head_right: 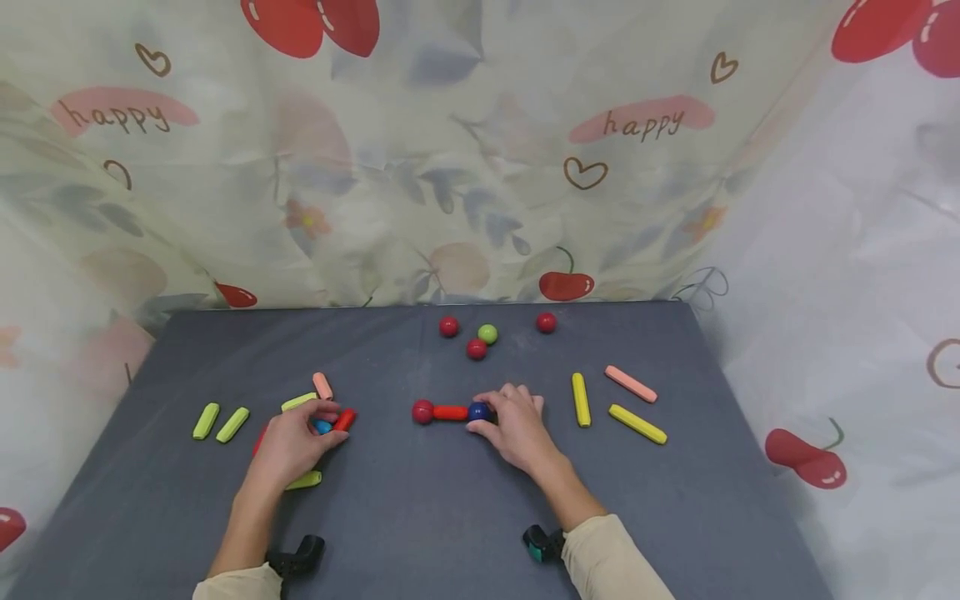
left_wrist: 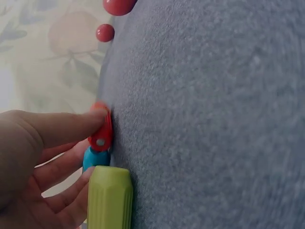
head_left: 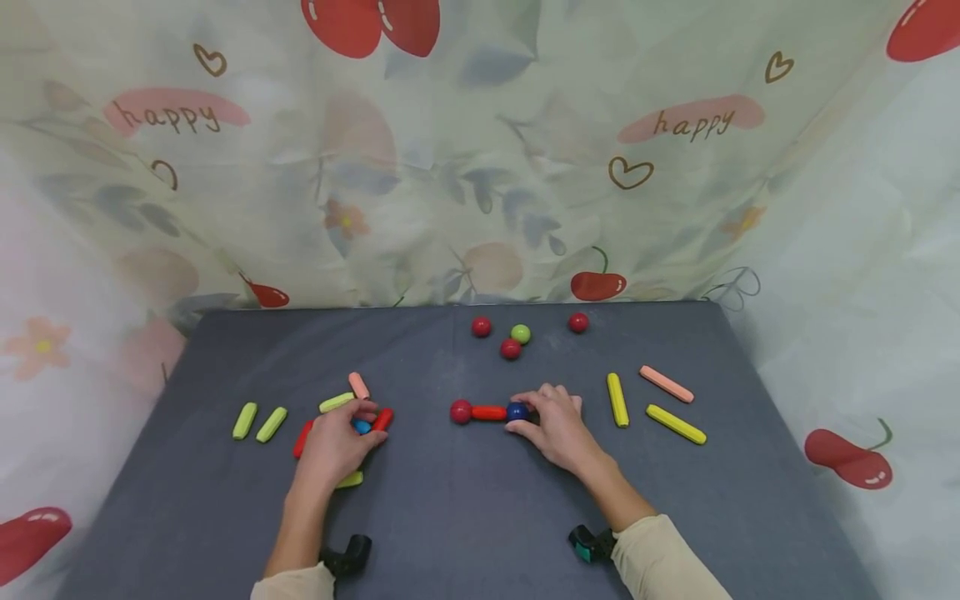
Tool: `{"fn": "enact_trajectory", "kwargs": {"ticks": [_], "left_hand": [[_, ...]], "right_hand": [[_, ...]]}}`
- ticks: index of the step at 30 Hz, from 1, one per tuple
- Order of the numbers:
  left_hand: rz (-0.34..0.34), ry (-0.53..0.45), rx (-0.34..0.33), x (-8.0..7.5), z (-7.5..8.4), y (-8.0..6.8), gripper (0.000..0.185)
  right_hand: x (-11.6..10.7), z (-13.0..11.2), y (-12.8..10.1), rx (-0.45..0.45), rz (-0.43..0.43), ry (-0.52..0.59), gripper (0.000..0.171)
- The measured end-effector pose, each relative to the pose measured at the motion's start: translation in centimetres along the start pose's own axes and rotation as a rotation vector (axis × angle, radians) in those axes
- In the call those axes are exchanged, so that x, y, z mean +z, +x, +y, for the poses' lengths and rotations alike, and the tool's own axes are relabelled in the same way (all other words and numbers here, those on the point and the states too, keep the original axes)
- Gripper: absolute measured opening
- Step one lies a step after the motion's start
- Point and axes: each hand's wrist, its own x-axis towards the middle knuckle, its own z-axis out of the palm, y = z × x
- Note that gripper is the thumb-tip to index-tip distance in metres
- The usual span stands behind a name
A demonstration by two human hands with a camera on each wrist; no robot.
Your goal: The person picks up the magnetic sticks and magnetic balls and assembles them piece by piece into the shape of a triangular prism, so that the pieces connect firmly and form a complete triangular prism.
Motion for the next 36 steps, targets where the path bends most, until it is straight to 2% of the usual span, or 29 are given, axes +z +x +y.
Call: {"fn": "enact_trajectory", "kwargs": {"ticks": [5,10,13,18,24,29,36], "left_hand": [[0.027,0.053,0.011,0.2,0.5,-0.1,0.039],[0.008,0.181,0.044,0.5,1.2,0.0,0.037],[0.005,0.208,0.063,0.3,1.4,0.0,0.036],[0.027,0.14,0.073,-0.5,1.9,-0.1,0.042],[0.018,-0.089,0.092,-0.5,4.0,1.0,0.039],[-0.005,-0.22,0.09,1.3,6.6,2.6,0.038],[-0.03,-0.215,0.116,4.4,9.3,4.4,0.035]], "right_hand": [[0.1,0.2,0.0,-0.005,0.004,-0.001,0.041],[0.2,0.3,-0.1,-0.003,0.009,0.002,0.04],[0.2,0.3,-0.1,-0.007,0.008,0.001,0.04],[0.2,0.1,-0.1,-0.014,0.003,0.005,0.041],[0.0,0.3,-0.3,-0.003,0.012,0.002,0.039],[0.1,0.5,-0.4,0.013,-0.002,-0.007,0.04],[0.2,0.5,-0.2,-0.007,0.015,0.013,0.04]]}}
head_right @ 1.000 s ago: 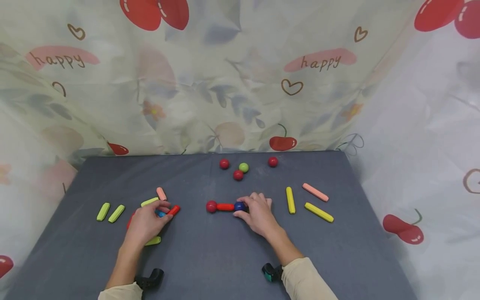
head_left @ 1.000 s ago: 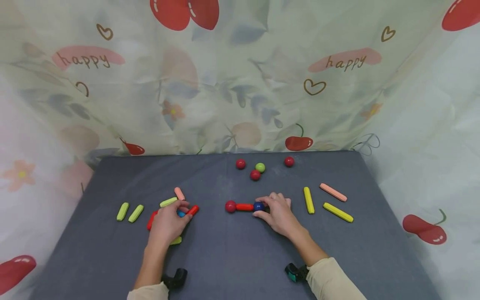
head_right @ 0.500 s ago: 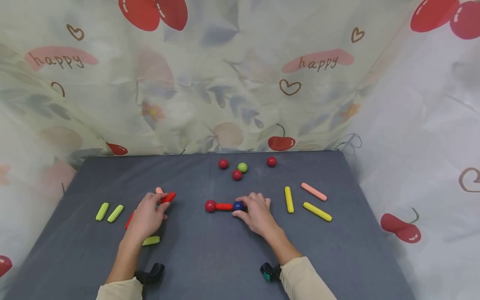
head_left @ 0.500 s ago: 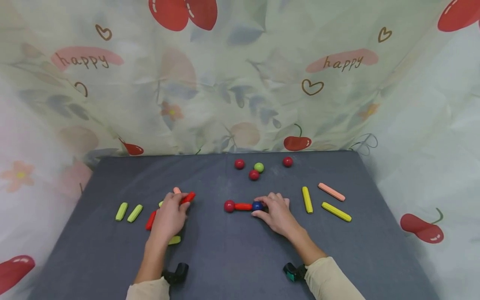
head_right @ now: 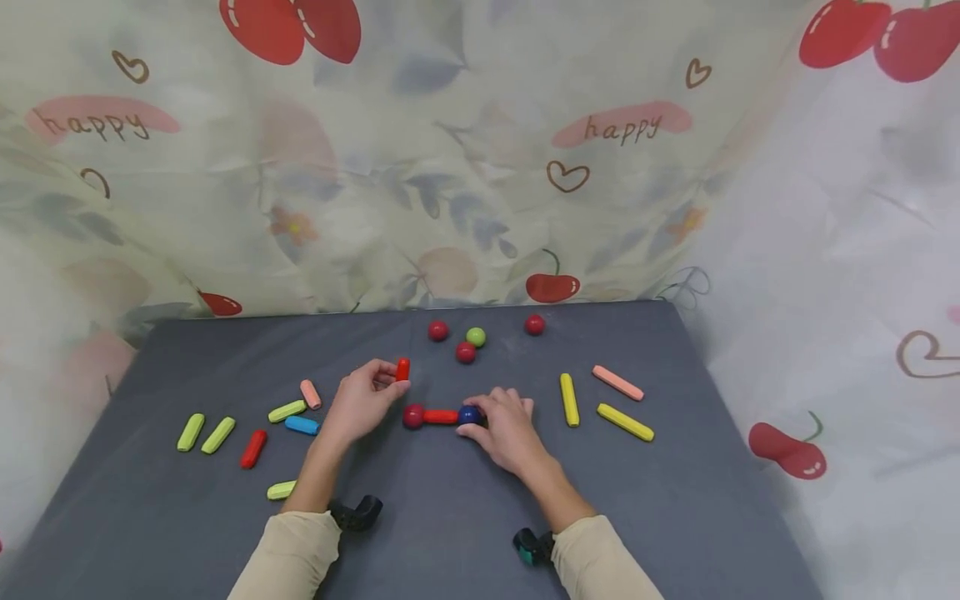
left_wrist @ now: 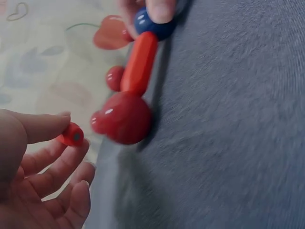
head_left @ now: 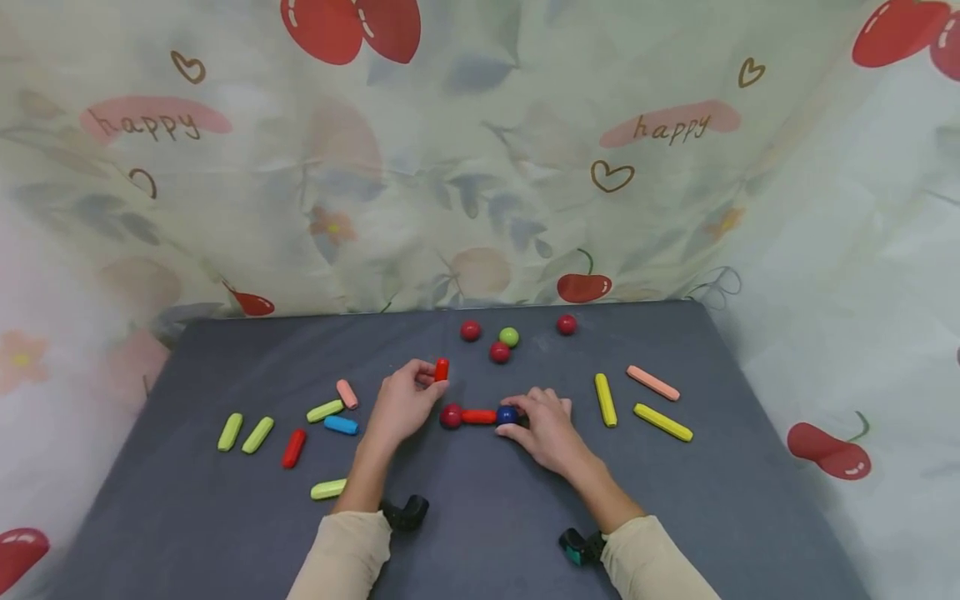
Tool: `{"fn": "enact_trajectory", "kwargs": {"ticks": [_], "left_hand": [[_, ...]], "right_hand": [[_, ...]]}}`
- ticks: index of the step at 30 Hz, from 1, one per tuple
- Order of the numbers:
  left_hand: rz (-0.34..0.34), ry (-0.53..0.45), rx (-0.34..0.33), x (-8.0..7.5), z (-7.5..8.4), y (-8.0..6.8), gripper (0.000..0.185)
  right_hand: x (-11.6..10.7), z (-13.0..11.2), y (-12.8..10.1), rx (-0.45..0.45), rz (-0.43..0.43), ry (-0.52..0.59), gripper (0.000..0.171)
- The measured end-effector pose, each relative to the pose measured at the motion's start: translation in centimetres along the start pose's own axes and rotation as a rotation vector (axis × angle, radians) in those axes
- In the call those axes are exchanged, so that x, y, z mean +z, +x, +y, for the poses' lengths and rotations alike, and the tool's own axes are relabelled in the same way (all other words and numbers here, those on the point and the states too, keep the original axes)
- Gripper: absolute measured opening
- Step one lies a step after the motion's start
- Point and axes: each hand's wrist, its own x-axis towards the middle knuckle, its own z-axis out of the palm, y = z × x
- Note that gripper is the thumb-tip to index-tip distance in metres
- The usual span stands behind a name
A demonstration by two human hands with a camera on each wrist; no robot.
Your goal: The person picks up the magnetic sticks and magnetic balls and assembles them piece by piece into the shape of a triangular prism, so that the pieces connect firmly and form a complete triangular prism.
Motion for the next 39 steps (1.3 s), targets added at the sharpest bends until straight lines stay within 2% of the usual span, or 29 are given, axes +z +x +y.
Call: {"fn": "enact_trajectory", "kwargs": {"ticks": [6,10,15,20,24,27,29,35,39], "left_hand": [[-0.036,0.076,0.022,1.7,0.2,0.3,0.037],[-0.054,0.09,0.019,2.2,0.2,0.1,0.038],[-0.085,0.103,0.025,2.3,0.2,-0.3,0.047],[-0.121,0.124,0.023,1.9,-0.2,-1.4,0.059],[-0.098,0.144,0.032,1.8,-0.5,-2.3,0.058],[-0.072,0.159,0.036,2.0,-0.7,-2.8,0.056],[-0.062,0.171,0.037,2.2,-0.8,-3.0,0.055],[-0.04,0.159,0.037,2.5,-1.3,-3.4,0.054],[-0.036,0.135,0.036,2.5,-1.5,-3.5,0.054]], "right_hand": [[0.1,-0.1,0.0,0.0,0.0,0.003,0.04],[0.1,-0.1,-0.1,-0.01,0.011,0.013,0.039],[0.0,-0.1,-0.1,-0.008,0.018,0.012,0.038],[-0.1,-0.4,-0.2,0.012,0.0,-0.016,0.039],[-0.7,-0.7,0.1,0.034,-0.065,-0.039,0.044],[-1.5,-0.8,0.8,0.052,-0.118,-0.048,0.05],[-1.9,-0.7,1.6,0.056,-0.121,-0.053,0.053],[-2.1,-0.3,4.9,0.031,-0.022,-0.093,0.059],[-1.6,-0.4,6.7,0.01,-0.008,-0.133,0.064]]}}
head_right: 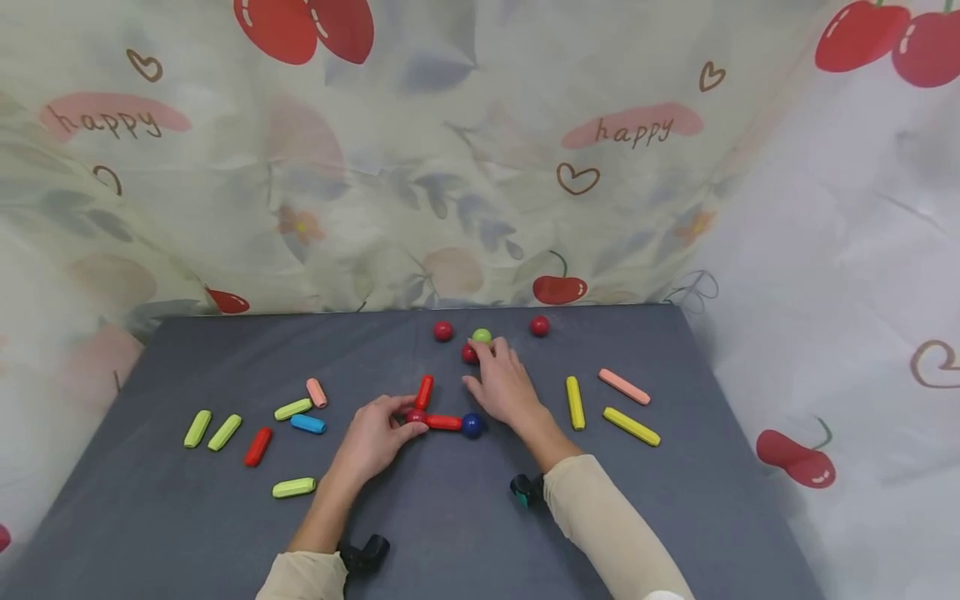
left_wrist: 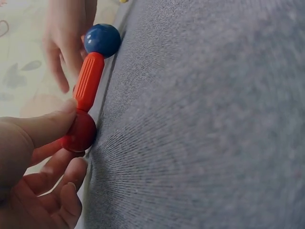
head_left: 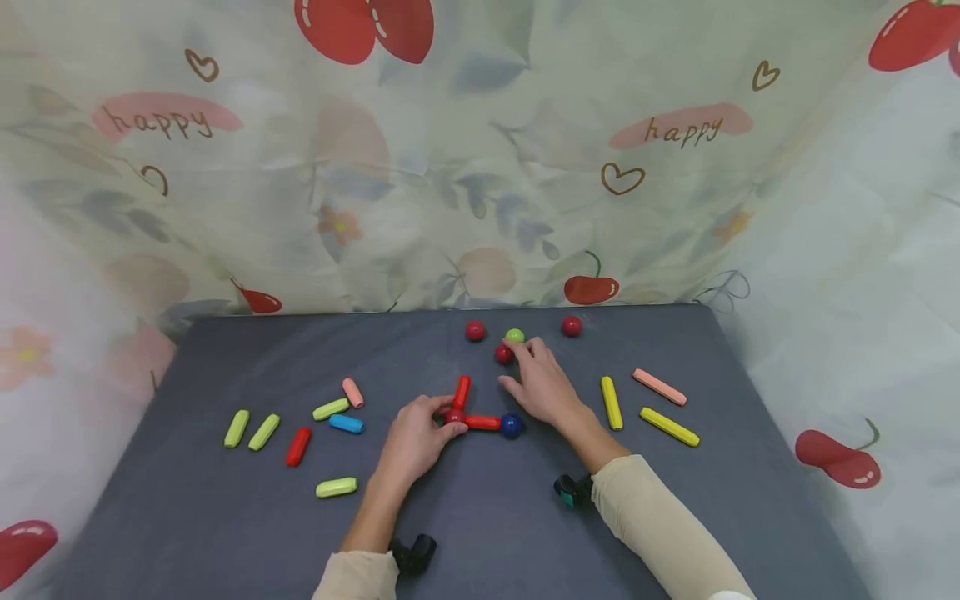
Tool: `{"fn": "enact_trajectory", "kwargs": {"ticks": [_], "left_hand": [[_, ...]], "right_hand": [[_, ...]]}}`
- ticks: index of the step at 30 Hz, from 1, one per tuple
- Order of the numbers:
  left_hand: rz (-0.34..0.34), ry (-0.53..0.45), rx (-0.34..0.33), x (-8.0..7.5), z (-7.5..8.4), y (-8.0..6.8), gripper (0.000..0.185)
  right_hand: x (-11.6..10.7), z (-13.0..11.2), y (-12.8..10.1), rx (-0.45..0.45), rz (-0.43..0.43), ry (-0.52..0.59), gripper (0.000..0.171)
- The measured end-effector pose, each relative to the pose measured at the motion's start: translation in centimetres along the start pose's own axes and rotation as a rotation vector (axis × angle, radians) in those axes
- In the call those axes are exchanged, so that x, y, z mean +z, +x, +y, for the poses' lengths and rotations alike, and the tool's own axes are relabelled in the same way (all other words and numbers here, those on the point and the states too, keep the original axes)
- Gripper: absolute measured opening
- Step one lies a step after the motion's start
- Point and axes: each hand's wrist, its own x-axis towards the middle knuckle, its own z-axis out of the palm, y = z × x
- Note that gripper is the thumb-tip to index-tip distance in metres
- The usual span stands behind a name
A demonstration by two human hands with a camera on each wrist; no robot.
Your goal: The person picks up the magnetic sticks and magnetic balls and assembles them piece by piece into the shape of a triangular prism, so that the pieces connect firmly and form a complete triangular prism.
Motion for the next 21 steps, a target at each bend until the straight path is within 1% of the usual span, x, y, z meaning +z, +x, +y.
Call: {"fn": "enact_trajectory", "kwargs": {"ticks": [5,8,12,14,17,21], "left_hand": [[0.001,-0.012,-0.011,0.1,-0.1,0.0,0.055],[-0.004,-0.01,-0.021,0.2,-0.1,0.0,0.055],[-0.009,0.009,-0.026,0.2,0.1,-0.1,0.055],[-0.012,0.023,-0.02,0.3,0.3,-0.1,0.054],[-0.017,0.04,-0.012,0.3,0.5,-0.1,0.053],[-0.016,0.064,-0.013,0.3,0.7,-0.2,0.053]], "right_hand": [[0.6,0.0,1.2,0.004,-0.005,-0.026,0.059],[0.7,0.2,1.4,0.004,0.013,-0.024,0.053],[0.6,0.5,1.5,-0.049,0.033,-0.013,0.041],[0.5,0.4,1.6,-0.077,0.021,-0.005,0.036],[0.4,0.2,1.6,-0.092,-0.018,0.057,0.035],[0.2,-0.5,1.4,-0.102,-0.068,0.203,0.042]]}}
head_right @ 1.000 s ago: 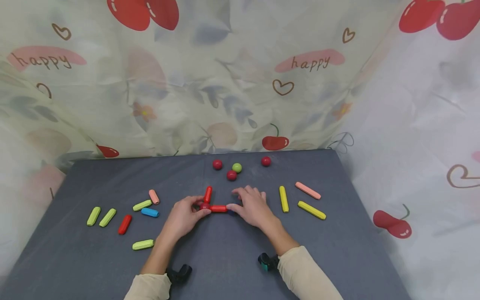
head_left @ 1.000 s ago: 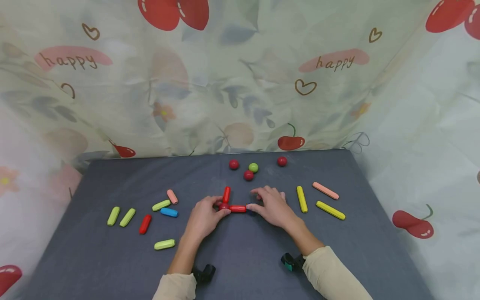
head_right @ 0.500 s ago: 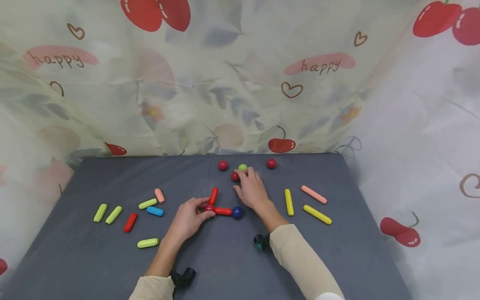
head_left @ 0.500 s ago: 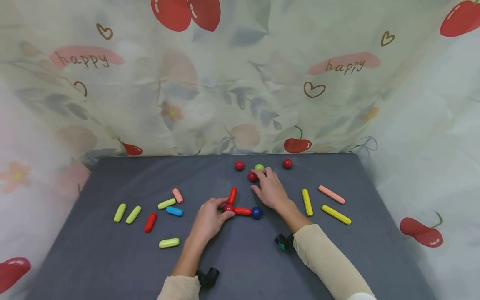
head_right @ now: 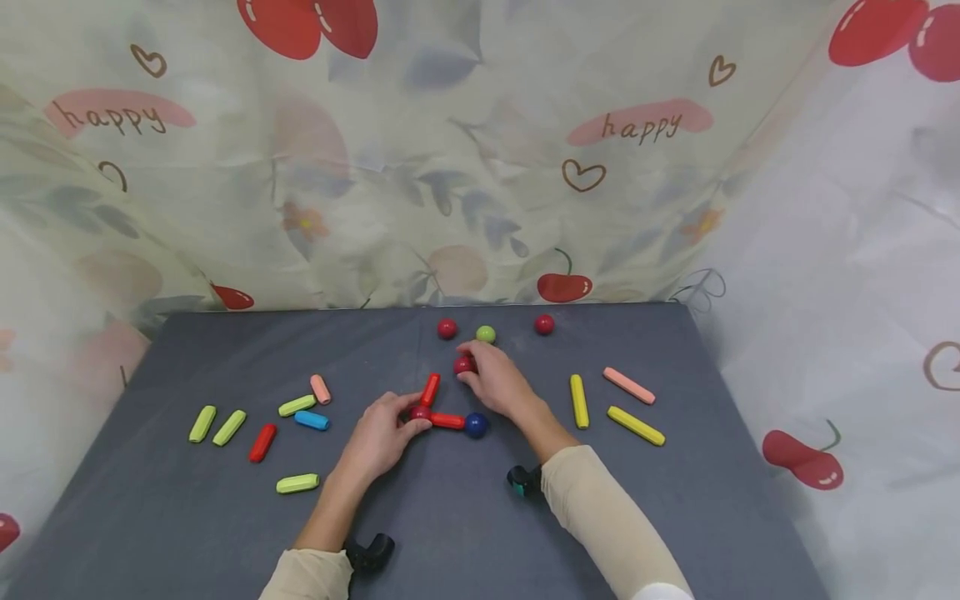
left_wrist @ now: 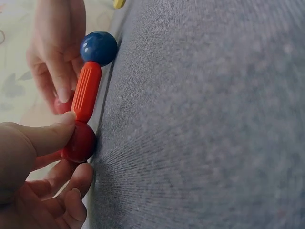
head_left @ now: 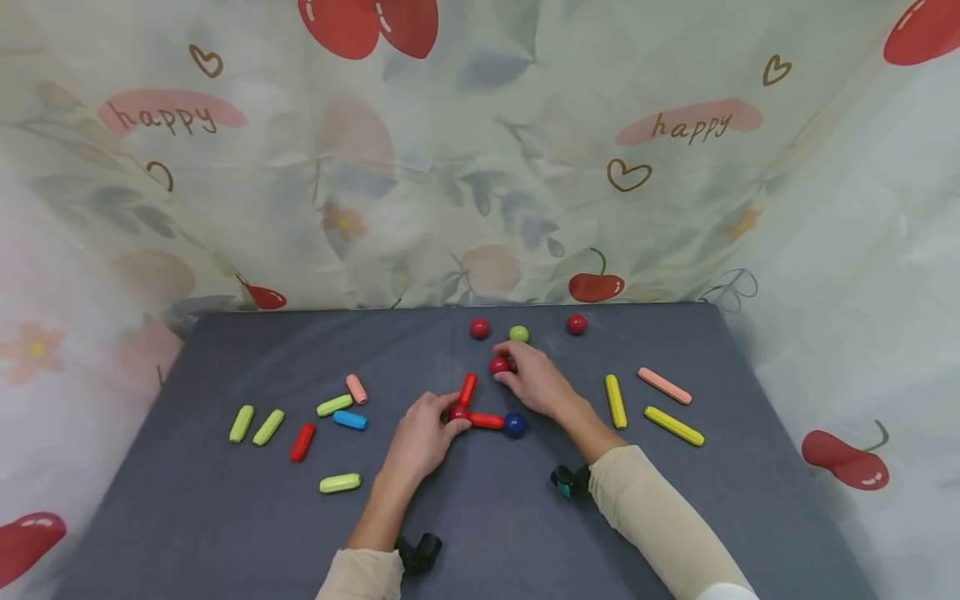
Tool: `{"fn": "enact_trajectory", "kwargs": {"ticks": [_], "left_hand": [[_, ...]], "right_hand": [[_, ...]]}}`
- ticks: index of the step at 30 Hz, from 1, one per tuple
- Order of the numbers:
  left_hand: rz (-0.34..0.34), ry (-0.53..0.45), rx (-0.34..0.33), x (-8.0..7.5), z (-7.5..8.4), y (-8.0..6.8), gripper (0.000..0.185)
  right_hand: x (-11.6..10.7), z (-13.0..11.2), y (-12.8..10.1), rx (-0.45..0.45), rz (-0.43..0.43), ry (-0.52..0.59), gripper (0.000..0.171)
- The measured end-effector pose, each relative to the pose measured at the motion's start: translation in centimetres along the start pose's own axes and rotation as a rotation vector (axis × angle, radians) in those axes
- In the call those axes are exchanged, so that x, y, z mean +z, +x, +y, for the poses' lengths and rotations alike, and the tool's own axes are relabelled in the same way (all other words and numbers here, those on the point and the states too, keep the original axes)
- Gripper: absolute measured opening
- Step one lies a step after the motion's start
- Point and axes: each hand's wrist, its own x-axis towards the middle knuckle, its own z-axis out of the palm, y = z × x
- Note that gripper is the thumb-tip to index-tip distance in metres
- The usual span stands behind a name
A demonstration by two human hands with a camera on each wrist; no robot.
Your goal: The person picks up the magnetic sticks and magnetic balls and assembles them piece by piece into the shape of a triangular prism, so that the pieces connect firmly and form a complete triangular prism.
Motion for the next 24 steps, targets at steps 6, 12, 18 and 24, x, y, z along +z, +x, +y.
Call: {"fn": "enact_trajectory", "kwargs": {"ticks": [6,12,18,24], "left_hand": [[-0.008,0.029,0.02,0.3,0.2,0.0,0.053],[-0.012,0.039,0.062,0.7,0.3,-0.1,0.051],[0.115,0.061,0.092,1.0,0.2,0.1,0.049],[0.078,-0.037,0.02,0.9,0.4,-0.5,0.048]], "right_hand": [[-0.3,-0.7,-0.1,-0.041,-0.053,0.088,0.045],[-0.5,-0.7,-0.3,-0.019,-0.104,0.068,0.043],[-1.0,0.3,-1.1,-0.014,-0.102,0.047,0.045],[-1.3,1.3,-3.4,0.113,0.01,0.074,0.041]]}}
